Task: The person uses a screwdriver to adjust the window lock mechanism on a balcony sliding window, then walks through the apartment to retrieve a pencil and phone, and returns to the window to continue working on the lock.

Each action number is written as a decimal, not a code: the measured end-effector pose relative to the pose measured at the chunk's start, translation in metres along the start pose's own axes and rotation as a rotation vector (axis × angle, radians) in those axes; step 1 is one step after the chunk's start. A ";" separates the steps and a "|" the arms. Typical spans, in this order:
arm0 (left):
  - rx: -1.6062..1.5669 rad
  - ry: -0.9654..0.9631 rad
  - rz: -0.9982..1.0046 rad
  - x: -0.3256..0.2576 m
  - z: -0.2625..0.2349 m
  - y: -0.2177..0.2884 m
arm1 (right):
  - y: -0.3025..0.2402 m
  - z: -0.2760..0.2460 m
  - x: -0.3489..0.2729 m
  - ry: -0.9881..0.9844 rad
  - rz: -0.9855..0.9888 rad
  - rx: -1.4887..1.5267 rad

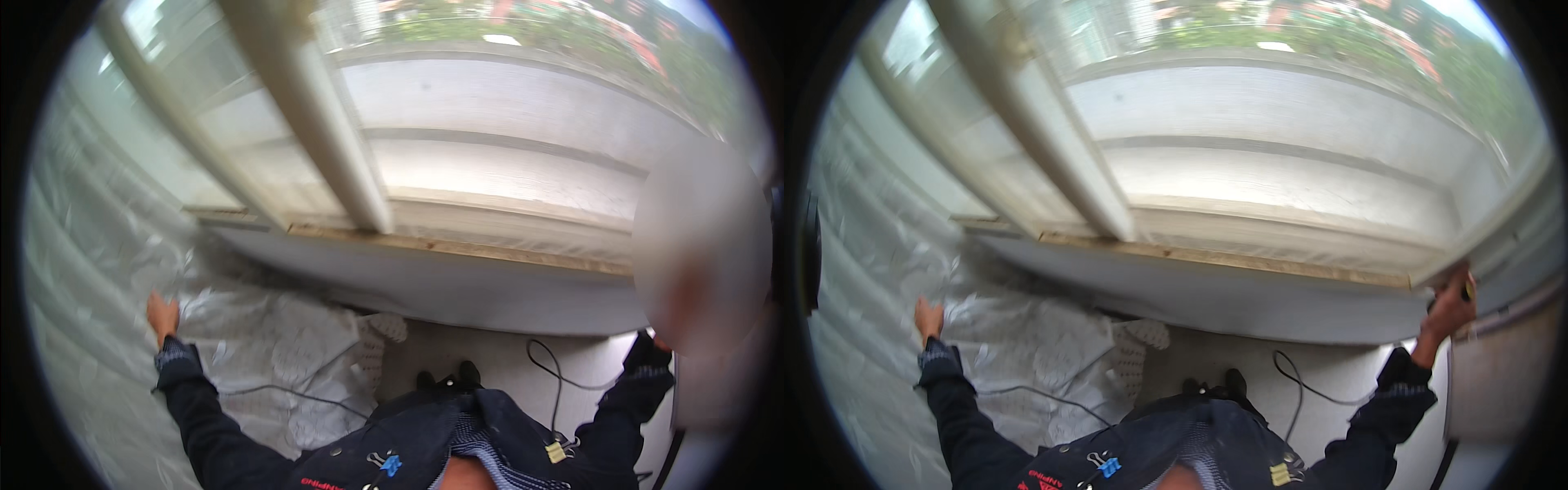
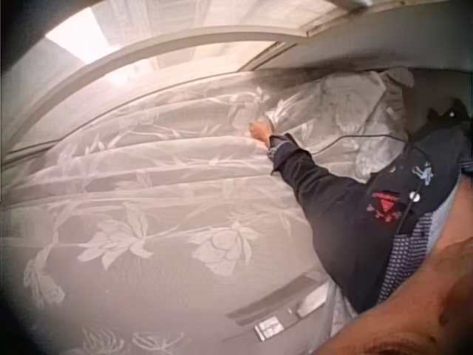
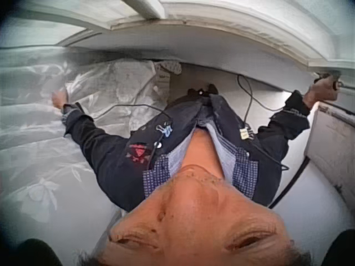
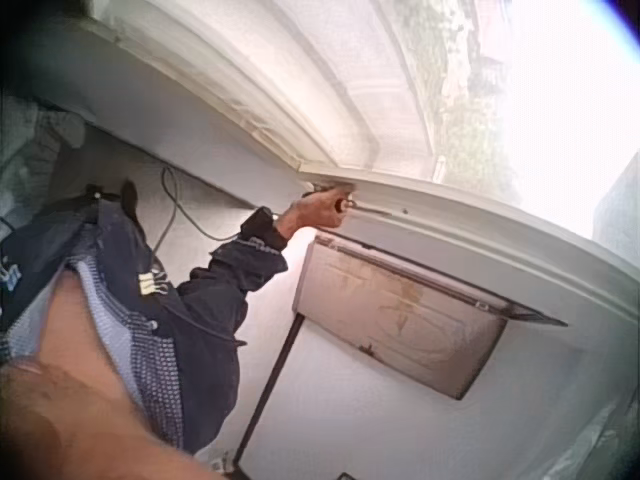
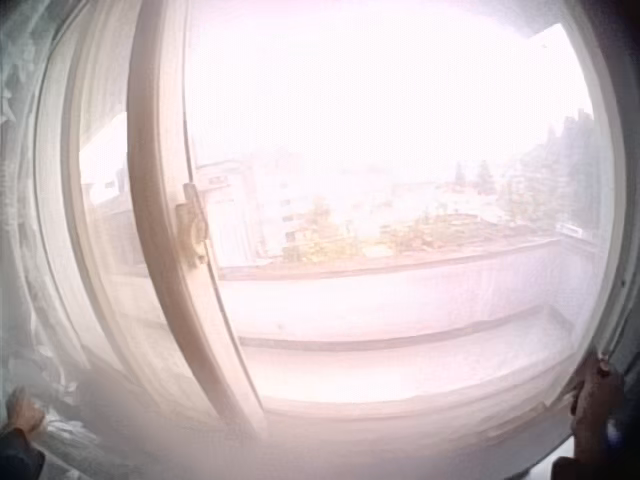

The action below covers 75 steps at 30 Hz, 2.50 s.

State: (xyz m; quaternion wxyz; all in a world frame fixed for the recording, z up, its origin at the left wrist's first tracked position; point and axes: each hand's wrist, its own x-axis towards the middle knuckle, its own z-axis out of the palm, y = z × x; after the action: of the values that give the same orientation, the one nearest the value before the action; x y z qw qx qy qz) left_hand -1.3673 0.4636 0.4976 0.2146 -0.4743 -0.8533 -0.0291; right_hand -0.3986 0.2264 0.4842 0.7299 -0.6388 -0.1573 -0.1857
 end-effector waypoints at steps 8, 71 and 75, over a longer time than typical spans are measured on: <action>-0.044 0.025 -0.006 -0.027 -0.009 -0.004 | -0.052 0.085 -0.170 -0.408 -0.140 -0.016; -1.483 -0.383 0.809 -0.084 -0.088 0.557 | -0.018 0.451 -0.322 -1.917 0.171 0.956; -1.529 -0.383 0.697 -0.082 -0.097 0.554 | -0.020 0.450 -0.316 -1.952 0.212 1.006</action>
State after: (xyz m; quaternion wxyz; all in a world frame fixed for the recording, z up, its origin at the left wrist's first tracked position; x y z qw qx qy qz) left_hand -0.8416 0.6777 0.4677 -0.3145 -0.7201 -0.4268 -0.4476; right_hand -0.6833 0.6918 0.4141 0.4809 -0.1511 -0.6682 0.5472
